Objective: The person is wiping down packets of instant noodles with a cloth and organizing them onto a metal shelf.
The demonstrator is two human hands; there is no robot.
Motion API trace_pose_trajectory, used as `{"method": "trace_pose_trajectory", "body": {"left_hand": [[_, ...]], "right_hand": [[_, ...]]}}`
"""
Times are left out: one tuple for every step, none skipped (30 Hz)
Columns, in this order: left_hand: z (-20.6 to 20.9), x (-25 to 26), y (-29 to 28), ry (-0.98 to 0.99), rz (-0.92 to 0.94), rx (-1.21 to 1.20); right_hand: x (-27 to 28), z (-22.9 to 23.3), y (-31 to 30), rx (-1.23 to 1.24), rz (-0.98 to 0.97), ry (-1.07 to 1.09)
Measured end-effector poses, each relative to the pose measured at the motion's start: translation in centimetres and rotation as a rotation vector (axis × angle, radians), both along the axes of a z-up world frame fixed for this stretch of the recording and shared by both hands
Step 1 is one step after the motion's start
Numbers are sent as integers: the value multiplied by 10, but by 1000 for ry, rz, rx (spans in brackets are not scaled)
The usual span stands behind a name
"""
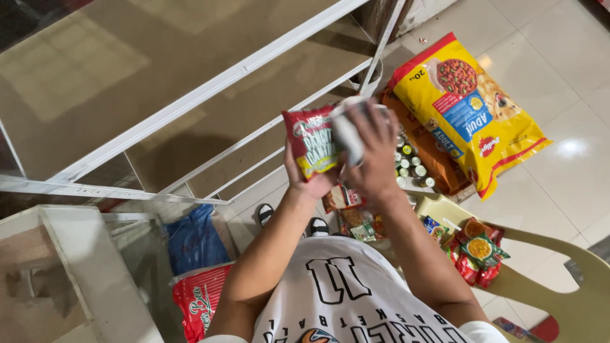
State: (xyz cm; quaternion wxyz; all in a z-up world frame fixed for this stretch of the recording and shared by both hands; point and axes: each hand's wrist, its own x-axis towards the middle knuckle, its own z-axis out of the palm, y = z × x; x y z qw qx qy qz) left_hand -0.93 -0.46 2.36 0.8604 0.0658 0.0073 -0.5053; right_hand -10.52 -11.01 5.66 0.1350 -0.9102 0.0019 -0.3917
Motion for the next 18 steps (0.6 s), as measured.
{"method": "trace_pose_trajectory", "body": {"left_hand": [[-4, 3, 2, 0, 6, -34], [-11, 2, -4, -6, 13, -34], [-18, -2, -7, -27, 10, -34], [-26, -6, -10, -48, 6, -35], [-27, -4, -8, -49, 6, -33], [-28, -3, -6, -41, 11, -18], [-29, -3, -6, -31, 15, -7], [-29, -1, -3, -31, 12, -9], [-30, -1, -2, -15, 13, 9], [-30, 0, 0, 1, 15, 27], [-31, 0, 2, 4, 5, 27], [-32, 1, 5, 19, 5, 48], [-32, 3, 6, 31, 10, 65], [-33, 4, 7, 30, 8, 61], [-33, 5, 7, 41, 15, 79], [-34, 6, 8, 52, 23, 96], [-40, 0, 6, 53, 27, 98], [-46, -7, 4, 48, 19, 84]], "right_hand": [[-2, -7, -13, 50, -238, 68], [3, 3, -9, 50, -230, 63], [5, 11, -2, 162, -214, 40], [7, 19, 4, 274, -197, 17], [10, 24, 16, 276, -198, 17], [13, 29, 27, 177, -97, -8], [14, 35, 38, 75, 1, -32], [11, 39, 46, 73, -1, -31], [7, 43, 54, 21, 135, 16], [3, 47, 62, -30, 271, 64], [2, 39, 52, -29, 262, 67], [1, 31, 43, -38, 165, 62], [2, 23, 32, -51, 75, 54], [1, 21, 23, -55, 72, 54], [0, 20, 13, -15, -38, 49], [0, 19, 4, 25, -148, 45], [1, 22, 10, 26, -143, 46], [3, 24, 16, 61, -117, 29]]}}
